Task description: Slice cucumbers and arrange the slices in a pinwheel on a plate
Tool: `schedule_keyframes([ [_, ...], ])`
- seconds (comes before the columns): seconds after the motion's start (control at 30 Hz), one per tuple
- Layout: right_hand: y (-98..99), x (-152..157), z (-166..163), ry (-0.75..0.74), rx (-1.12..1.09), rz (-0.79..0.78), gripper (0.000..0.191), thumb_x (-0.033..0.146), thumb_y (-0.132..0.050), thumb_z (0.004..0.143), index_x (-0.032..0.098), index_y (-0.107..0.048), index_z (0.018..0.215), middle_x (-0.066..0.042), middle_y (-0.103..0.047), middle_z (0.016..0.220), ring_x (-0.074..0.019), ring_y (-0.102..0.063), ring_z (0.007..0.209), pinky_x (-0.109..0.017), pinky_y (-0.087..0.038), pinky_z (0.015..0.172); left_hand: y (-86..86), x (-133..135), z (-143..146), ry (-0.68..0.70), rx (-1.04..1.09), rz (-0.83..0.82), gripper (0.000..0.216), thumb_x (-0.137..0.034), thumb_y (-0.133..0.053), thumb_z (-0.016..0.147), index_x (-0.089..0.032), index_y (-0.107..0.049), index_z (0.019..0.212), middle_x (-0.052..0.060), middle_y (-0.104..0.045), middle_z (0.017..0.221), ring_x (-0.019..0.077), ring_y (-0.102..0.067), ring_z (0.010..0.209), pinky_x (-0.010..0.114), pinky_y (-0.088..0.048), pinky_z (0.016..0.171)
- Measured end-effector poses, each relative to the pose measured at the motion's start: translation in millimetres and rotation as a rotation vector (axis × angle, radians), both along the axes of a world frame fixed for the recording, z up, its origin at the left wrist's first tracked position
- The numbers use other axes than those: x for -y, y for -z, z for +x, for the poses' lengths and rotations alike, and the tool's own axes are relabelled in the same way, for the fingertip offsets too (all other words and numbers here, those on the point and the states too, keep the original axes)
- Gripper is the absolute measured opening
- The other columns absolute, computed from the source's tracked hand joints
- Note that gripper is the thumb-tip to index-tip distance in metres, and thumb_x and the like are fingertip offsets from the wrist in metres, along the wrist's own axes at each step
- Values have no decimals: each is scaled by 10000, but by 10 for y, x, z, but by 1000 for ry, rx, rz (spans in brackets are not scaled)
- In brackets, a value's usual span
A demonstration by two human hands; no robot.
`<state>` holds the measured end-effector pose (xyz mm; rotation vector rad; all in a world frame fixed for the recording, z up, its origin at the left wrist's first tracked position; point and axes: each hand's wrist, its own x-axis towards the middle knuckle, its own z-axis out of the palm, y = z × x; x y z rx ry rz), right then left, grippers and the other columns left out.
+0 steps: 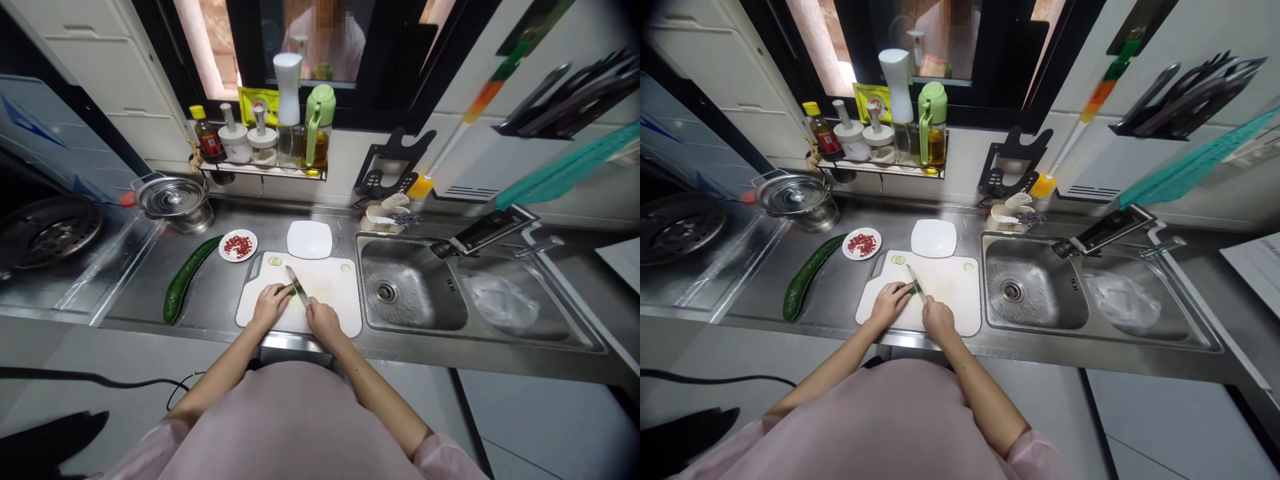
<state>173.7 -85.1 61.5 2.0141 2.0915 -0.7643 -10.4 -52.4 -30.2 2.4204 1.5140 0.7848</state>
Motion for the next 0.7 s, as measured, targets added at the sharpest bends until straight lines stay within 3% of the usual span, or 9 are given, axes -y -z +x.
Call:
schedule_keyframes([
  [0.7,-8,20,-88,3,-2,-34,289,197,-320,959,148,-524,1158,-143,-691,971,-228,-655,914,-283,-394,717,13,-18,2,-6,-10,6,334,-311,-485,936,-271,-617,1241,73,-617,1051,188,-554,962,349,-473,870],
])
